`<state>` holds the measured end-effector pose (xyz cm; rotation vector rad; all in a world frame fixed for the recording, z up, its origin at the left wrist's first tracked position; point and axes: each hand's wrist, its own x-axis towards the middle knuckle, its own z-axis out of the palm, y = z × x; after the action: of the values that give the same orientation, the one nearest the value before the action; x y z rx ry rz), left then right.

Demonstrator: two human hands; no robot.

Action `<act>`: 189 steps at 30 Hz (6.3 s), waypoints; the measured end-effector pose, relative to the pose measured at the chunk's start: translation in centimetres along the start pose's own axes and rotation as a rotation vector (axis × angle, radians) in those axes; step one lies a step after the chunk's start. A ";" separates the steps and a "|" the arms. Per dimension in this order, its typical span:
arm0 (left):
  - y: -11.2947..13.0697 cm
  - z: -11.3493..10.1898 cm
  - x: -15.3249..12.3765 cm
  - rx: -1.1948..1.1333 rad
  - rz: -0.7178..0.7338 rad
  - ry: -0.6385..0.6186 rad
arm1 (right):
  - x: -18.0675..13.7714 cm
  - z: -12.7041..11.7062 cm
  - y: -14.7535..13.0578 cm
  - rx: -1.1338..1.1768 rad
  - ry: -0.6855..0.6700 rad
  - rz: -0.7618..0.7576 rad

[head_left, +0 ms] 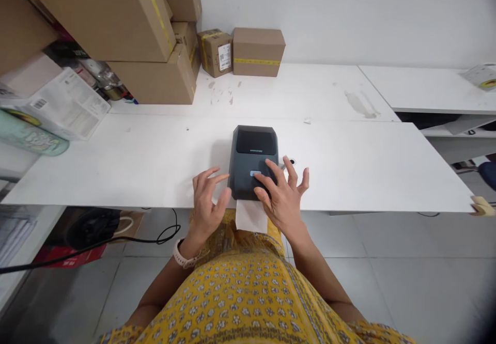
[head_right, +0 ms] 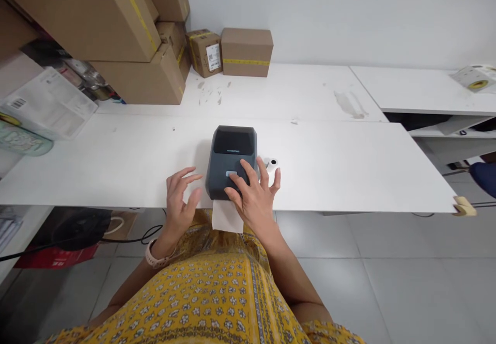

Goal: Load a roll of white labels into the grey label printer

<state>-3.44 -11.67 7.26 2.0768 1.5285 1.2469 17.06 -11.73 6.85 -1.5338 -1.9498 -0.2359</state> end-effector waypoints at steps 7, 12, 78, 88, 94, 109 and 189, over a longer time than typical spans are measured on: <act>1.0 3.4 1.1 -0.031 0.070 -0.140 | 1.0 1.0 0.9 0.159 -0.132 0.035; 0.0 3.8 -0.8 -0.391 -0.368 -0.196 | -2.7 1.8 1.1 0.353 -0.049 0.233; -3.4 4.9 11.1 0.212 -0.324 -0.601 | 1.7 -3.5 21.6 0.661 -0.421 0.423; -3.2 4.8 10.9 0.189 -0.333 -0.584 | 3.7 -2.5 21.0 0.612 -0.115 0.498; -3.5 4.9 10.9 0.198 -0.312 -0.588 | -0.8 -2.0 12.1 0.821 0.034 0.423; -3.7 5.0 10.5 0.140 -0.321 -0.560 | 0.8 2.5 11.7 1.337 0.071 0.584; -3.0 5.3 4.5 0.040 0.431 -0.449 | 8.1 2.3 7.7 0.590 -0.775 -0.350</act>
<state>-0.97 -5.18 4.32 2.5772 0.9490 0.7808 22.39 -1.72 7.87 -0.9359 -2.5405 0.8432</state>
